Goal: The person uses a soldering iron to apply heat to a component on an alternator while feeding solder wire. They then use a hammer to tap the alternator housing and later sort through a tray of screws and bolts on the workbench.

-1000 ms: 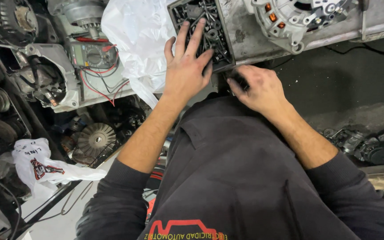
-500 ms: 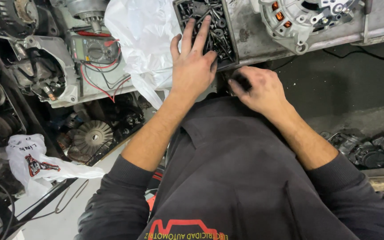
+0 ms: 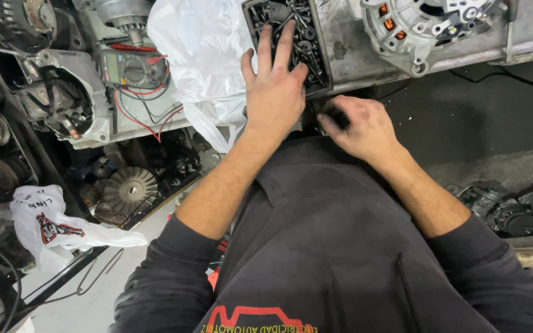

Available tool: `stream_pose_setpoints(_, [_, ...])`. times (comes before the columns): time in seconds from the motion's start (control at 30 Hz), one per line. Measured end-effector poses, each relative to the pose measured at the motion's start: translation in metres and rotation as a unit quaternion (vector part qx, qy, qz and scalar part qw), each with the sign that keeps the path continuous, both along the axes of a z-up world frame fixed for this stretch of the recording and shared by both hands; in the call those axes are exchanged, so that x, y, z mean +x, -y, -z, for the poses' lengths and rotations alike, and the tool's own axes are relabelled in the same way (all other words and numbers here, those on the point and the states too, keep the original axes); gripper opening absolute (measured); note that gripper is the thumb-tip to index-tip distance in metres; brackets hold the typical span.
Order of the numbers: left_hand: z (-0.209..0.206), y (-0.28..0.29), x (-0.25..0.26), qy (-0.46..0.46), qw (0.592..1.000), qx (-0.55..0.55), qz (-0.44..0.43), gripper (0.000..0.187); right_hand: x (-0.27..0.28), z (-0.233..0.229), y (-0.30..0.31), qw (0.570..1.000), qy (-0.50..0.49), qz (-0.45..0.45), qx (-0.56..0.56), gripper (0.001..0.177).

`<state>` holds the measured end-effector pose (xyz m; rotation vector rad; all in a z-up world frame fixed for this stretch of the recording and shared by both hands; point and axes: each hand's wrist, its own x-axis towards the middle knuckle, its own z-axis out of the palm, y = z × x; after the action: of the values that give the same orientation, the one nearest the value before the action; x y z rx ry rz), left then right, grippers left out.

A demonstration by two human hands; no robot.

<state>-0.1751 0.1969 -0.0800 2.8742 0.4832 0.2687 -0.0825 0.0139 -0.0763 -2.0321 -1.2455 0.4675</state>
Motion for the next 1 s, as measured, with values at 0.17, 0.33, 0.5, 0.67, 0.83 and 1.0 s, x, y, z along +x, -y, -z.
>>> stream_pose_setpoints(0.17, [-0.008, 0.003, 0.009, -0.031, 0.999, 0.016, -0.009, 0.009, -0.001, 0.002, 0.002, 1.0, 0.002, 0.007, 0.003, 0.025])
stream_pose_setpoints(0.33, [-0.007, -0.003, 0.007, -0.009, 0.999, 0.029, 0.011, 0.01, 0.0, 0.007, 0.005, 1.0, 0.002, 0.01, 0.027, 0.026])
stream_pose_setpoints(0.5, [-0.007, -0.003, 0.01, -0.004, 1.0, 0.016, 0.016, 0.012, 0.001, 0.008, 0.004, 1.0, -0.013, 0.01, 0.014, 0.025])
stream_pose_setpoints(0.67, [-0.012, -0.001, 0.012, -0.014, 0.999, 0.031, 0.017, 0.01, 0.003, 0.008, 0.007, 1.0, -0.01, 0.015, 0.019, 0.026])
stream_pose_setpoints(0.83, [-0.007, -0.001, 0.012, -0.008, 0.999, 0.037, 0.018, 0.011, 0.005, 0.005, 0.007, 0.999, -0.029, 0.014, 0.008, 0.023])
stream_pose_setpoints(1.0, [-0.007, -0.004, 0.011, -0.014, 0.999, 0.039, 0.024, 0.013, 0.007, 0.008, 0.009, 0.999, -0.031, 0.018, 0.006, 0.025])
